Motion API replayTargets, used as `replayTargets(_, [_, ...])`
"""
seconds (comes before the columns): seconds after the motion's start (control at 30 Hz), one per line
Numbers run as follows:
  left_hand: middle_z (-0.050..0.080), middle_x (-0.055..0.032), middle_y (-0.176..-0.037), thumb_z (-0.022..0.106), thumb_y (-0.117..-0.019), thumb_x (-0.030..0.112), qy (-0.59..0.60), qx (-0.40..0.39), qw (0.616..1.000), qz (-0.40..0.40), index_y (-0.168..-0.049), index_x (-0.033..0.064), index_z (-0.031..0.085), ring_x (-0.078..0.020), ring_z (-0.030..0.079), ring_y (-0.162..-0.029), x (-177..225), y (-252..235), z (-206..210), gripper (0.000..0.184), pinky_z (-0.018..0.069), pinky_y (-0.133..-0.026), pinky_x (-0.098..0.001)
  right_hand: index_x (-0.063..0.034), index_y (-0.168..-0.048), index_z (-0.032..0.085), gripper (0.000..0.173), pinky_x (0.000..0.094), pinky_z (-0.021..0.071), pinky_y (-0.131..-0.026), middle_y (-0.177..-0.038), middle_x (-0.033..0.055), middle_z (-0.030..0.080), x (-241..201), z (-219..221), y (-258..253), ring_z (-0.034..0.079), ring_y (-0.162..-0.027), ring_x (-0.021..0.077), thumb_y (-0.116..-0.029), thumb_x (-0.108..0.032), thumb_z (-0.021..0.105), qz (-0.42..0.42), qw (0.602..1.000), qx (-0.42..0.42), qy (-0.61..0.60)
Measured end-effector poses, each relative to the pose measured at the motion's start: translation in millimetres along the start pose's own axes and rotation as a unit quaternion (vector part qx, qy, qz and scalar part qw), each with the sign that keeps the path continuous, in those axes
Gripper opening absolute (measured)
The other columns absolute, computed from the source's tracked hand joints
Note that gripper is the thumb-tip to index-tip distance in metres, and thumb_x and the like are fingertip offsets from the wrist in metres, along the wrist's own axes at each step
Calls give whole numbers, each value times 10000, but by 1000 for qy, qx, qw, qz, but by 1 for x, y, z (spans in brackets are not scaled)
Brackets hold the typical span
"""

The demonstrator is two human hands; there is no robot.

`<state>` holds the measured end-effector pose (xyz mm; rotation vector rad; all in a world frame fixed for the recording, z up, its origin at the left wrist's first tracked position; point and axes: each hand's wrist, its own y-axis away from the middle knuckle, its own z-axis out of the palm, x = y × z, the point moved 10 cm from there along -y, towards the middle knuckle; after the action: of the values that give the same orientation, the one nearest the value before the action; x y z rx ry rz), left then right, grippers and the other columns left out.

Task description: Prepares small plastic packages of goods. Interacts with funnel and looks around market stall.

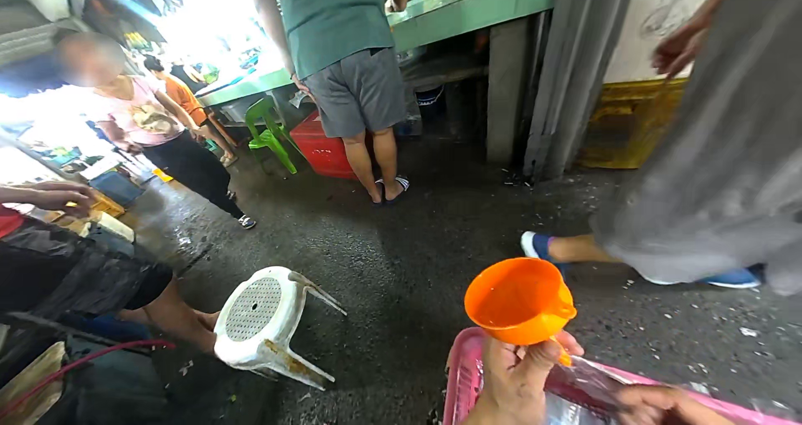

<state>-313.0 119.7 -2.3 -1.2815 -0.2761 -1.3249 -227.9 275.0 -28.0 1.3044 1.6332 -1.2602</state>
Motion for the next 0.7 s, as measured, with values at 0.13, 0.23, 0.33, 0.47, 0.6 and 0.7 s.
replayTargets(0.13, [756, -25, -1000, 580, -1038, 338, 1, 6, 1000, 7, -1130, 122, 701, -104, 723, -943, 1, 2, 0, 264, 589, -880, -284, 59, -1021, 720, 234, 321, 576, -778, -919, 168, 717, -9, 1, 4, 682, -815, 148, -992, -168, 674, 10, 999, 1, 46])
replayTargets(0.23, [755, -3, -1039, 566, -1040, 355, 17, 30, 999, 15, -1172, 192, 702, -91, 716, -983, 5, -3, -11, 250, 573, -914, -266, 35, -1001, 736, 221, 308, 579, -770, -900, 149, 730, -12, -3, 4, 688, -797, 134, -991, -179, 682, 7, 998, 9, 64])
replayTargets(0.33, [747, -22, -1045, 565, -1041, 357, 27, 57, 998, 9, -1152, 173, 702, -116, 714, -993, 2, -2, -19, 254, 573, -918, -279, 21, -996, 739, 206, 301, 578, -738, -870, 131, 729, -11, -5, 5, 682, -764, 122, -981, -179, 692, 8, 997, 19, 68])
replayTargets(0.47, [755, 0, -1028, 538, -1049, 374, -37, 30, 999, 7, -1146, 179, 698, -93, 718, -978, -1, 3, -6, 270, 577, -907, -262, 10, -1167, 687, 344, 291, 576, -770, -950, 111, 697, -10, -2, 7, 662, -834, 122, -922, -217, 771, 2, 999, 25, 41])
replayTargets(0.6, [743, 41, -1009, 546, -1059, 341, -171, -23, 984, 48, -1101, 107, 686, 0, 686, -982, 1, 23, 18, 276, 575, -894, -227, 41, -1261, 632, 528, 305, 543, -990, -1200, 179, 677, -23, -2, 8, 658, -1104, 142, -895, -298, 805, -45, 997, 33, 45])
replayTargets(0.7, [716, -3, -1066, 607, -1012, 196, -205, -69, 973, 83, -1106, 3, 663, 67, 620, -1077, 17, 36, 39, 221, 482, -987, -147, 77, -1121, 672, 440, 245, 534, -954, -1097, 186, 701, -28, -5, 10, 657, -1049, 77, -911, -292, 789, -58, 996, 46, 44])
